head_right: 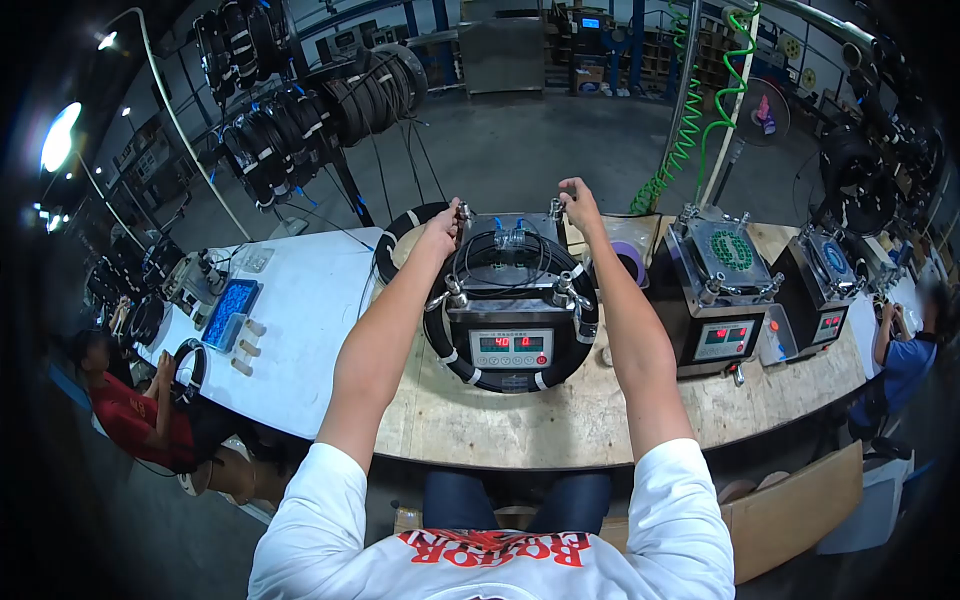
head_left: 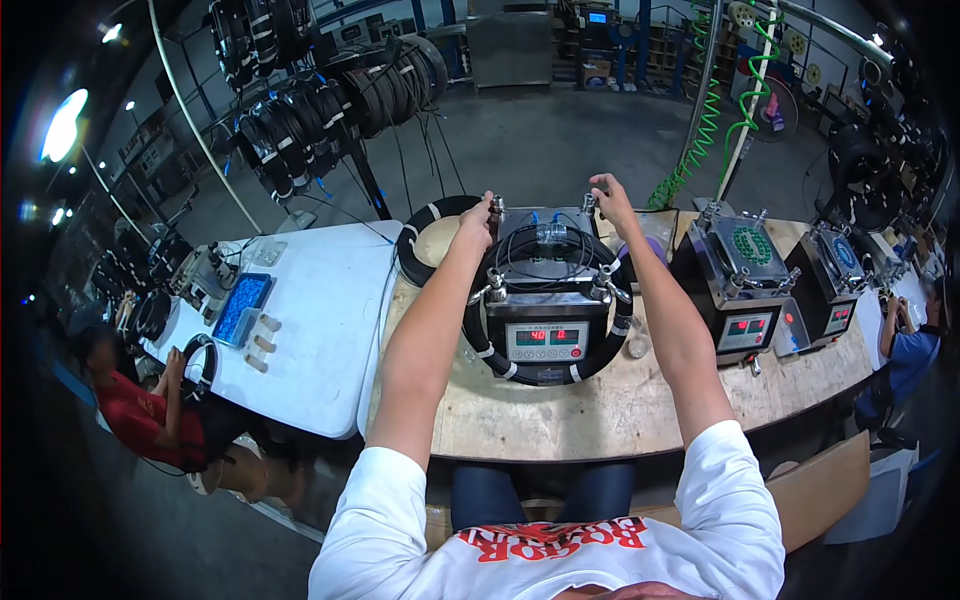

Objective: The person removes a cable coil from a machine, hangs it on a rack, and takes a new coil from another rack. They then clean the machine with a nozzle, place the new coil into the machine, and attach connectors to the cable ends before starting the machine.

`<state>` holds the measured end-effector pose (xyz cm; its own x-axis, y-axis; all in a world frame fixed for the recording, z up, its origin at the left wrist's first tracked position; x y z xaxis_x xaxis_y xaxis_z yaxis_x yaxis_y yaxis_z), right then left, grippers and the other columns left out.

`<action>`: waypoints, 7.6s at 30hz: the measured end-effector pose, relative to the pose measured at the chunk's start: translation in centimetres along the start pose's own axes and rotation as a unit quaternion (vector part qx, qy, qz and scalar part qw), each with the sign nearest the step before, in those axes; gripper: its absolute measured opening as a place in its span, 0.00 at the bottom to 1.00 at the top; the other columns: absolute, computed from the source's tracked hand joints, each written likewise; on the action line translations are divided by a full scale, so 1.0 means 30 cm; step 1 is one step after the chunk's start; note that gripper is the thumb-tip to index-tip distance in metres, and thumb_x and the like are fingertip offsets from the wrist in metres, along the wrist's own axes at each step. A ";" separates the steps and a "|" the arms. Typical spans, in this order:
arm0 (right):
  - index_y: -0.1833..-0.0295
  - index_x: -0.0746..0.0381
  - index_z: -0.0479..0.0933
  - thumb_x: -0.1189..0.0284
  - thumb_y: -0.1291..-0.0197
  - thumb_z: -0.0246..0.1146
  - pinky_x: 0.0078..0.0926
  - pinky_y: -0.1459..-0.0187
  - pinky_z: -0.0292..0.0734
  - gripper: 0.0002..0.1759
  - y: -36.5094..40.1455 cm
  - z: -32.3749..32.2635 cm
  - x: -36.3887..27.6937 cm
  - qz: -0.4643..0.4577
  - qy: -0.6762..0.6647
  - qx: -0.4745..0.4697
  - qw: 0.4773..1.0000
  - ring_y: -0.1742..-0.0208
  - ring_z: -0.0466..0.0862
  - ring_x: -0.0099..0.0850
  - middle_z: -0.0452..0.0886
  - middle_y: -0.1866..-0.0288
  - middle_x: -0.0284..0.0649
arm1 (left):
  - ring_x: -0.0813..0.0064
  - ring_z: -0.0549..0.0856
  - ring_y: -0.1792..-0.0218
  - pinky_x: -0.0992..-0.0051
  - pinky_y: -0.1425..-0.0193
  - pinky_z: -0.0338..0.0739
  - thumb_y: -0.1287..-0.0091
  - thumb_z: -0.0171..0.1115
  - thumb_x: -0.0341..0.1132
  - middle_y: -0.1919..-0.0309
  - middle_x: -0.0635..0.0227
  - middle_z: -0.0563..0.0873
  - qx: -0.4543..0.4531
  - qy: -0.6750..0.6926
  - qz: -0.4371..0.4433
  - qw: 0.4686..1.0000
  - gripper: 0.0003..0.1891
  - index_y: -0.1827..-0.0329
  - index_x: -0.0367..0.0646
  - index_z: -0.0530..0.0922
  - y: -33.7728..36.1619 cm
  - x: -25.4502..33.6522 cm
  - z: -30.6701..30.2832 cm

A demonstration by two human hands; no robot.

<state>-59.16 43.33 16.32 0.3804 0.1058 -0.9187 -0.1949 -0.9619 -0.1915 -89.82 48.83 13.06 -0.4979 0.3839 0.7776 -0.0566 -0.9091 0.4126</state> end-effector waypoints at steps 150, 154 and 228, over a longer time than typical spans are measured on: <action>0.60 0.70 0.75 0.53 0.15 0.47 0.35 0.61 0.73 0.30 0.704 0.037 0.237 -0.103 -0.054 0.209 0.971 0.69 0.76 0.33 0.77 0.72 0.39 | 0.77 0.82 0.64 0.73 0.51 0.76 0.19 0.53 0.57 0.73 0.70 0.81 -0.056 -0.106 0.075 0.990 0.27 0.70 0.44 0.80 0.587 -0.323 -0.373; 0.27 0.68 0.74 0.57 0.17 0.53 0.26 0.37 0.72 0.28 0.660 -0.119 0.068 -0.049 -0.052 -0.001 0.997 0.42 0.80 0.26 0.83 0.43 0.41 | 0.75 0.81 0.42 0.73 0.34 0.72 0.17 0.49 0.48 0.49 0.66 0.86 -0.095 -0.193 0.271 0.938 0.23 0.40 0.37 0.82 0.499 -0.247 -0.370; 0.11 0.60 0.42 0.77 0.32 0.62 0.50 0.21 0.60 0.50 1.152 0.321 0.151 -0.105 0.048 0.297 0.948 0.21 0.64 0.60 0.59 0.21 0.63 | 0.39 0.58 0.17 0.50 0.15 0.54 0.24 0.56 0.33 0.17 0.39 0.56 0.145 -0.314 0.501 0.793 0.41 0.12 0.34 0.46 0.806 -0.757 -0.309</action>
<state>-72.88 12.99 2.22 0.5422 0.2290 -0.8085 -0.5688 -0.6081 -0.5537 -87.90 16.62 0.97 0.3673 -0.4208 0.8295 0.3432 -0.7676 -0.5413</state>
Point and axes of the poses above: each hand's wrist, its own y-axis away from the middle knuckle, its own z-axis out of the palm, x = y × z, the point moved 1 cm from there along -y, towards the middle knuckle
